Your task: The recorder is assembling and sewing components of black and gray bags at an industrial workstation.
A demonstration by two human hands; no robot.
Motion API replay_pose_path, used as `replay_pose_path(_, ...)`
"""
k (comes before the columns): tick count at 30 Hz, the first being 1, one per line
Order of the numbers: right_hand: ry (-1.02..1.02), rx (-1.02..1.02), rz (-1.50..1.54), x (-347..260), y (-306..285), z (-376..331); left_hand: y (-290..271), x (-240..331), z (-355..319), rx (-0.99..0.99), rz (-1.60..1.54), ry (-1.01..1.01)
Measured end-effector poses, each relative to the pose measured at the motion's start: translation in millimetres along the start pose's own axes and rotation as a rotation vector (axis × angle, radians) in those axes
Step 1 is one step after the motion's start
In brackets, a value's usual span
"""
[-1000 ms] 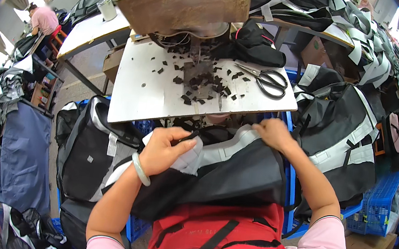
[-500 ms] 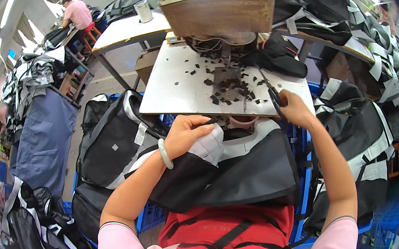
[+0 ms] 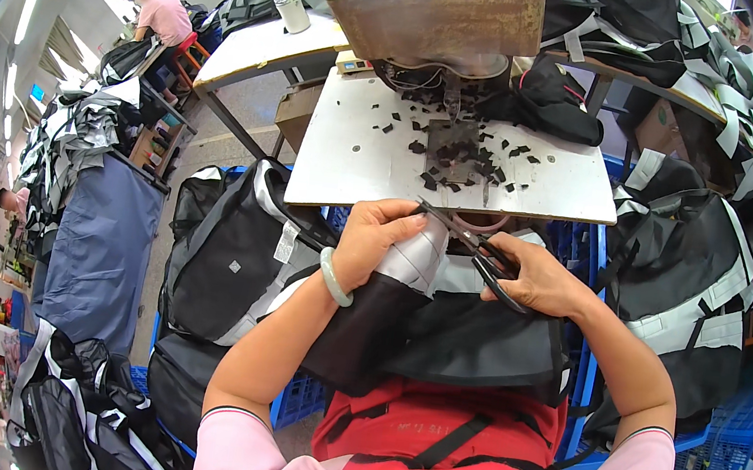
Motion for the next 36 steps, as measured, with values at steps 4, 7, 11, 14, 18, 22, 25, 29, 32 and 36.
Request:
replay_pose_path(4,0.037,0.004,-0.087,-11,-1,0,-1,-2,3,0.012,-0.018,-0.014)
replay_pose_path(7,0.027,0.013,-0.105,0,-5,-3,-1,2,5,0.029,-0.061,-0.059)
replay_pose_path(11,0.042,0.020,-0.111,-6,-3,-2,2,-4,7,0.012,-0.026,-0.055)
replay_pose_path(14,0.038,0.017,-0.041,0,-3,4,7,-5,10,-0.021,0.002,-0.039)
replay_pose_path(18,0.160,-0.048,0.201,23,-6,7,9,-5,17,-0.024,0.014,-0.062)
replay_pose_path(22,0.083,0.201,0.208,38,-38,23,9,4,26,-0.032,0.088,-0.061)
replay_pose_path(25,-0.053,0.601,-0.479,60,-98,46,8,17,38,-0.051,0.157,-0.058)
replay_pose_path(29,-0.145,0.913,-0.743,96,-131,63,8,37,70,-0.030,0.290,-0.031)
replay_pose_path(32,-0.157,1.000,-0.780,112,-132,69,5,53,100,-0.024,0.447,0.022)
replay_pose_path(36,-0.178,1.022,-0.795,105,-127,68,-7,71,129,0.045,0.823,0.242)
Point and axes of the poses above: each hand's wrist, its own z-axis towards the middle knuckle, its own y-axis out of the palm, x = y × z, the point moved 4 cm from there along z, towards the middle knuckle
